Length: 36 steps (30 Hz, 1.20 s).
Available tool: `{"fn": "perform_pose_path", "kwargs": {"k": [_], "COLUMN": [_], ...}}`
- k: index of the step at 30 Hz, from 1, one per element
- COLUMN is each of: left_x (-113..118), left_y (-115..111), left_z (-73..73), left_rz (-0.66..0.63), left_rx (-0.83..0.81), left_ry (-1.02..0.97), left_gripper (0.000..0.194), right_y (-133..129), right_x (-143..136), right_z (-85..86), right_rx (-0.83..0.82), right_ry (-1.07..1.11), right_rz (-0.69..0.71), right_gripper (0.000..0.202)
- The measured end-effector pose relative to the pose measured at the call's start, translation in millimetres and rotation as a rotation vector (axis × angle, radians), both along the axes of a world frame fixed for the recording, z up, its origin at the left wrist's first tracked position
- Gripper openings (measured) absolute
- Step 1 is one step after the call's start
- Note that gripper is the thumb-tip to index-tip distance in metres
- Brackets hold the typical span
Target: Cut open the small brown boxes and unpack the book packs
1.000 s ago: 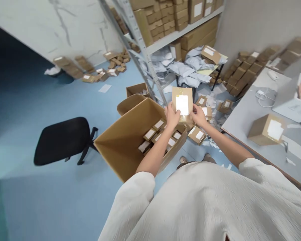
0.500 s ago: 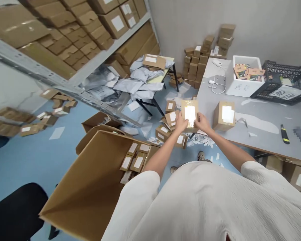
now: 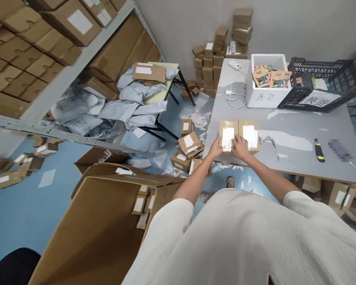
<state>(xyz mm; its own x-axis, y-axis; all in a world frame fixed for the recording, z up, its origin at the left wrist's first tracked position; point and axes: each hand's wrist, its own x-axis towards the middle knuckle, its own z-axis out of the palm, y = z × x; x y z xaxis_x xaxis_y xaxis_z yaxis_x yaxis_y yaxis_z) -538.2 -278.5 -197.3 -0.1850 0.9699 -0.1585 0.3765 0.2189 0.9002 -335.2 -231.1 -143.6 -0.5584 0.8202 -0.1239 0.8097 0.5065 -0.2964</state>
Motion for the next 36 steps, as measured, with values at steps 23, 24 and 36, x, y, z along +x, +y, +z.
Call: {"fn": "perform_pose_path", "kwargs": {"k": [23, 24, 36], "left_x": [-109, -121, -221], "left_y": [-115, -133, -396], "left_z": [21.7, 24.5, 15.2], "left_rz": [0.361, 0.412, 0.874], "left_rx": [0.005, 0.011, -0.084], "left_ry": [0.168, 0.173, 0.135], "left_gripper": [0.054, 0.053, 0.048], "right_y": [-32, -44, -249], "right_x": [-144, -161, -333], "right_z": [13.3, 14.2, 4.9], "right_rx": [-0.072, -0.074, -0.152], "right_ry": [0.046, 0.051, 0.108], "right_rz": [0.37, 0.411, 0.868], "right_gripper": [0.056, 0.056, 0.052]}}
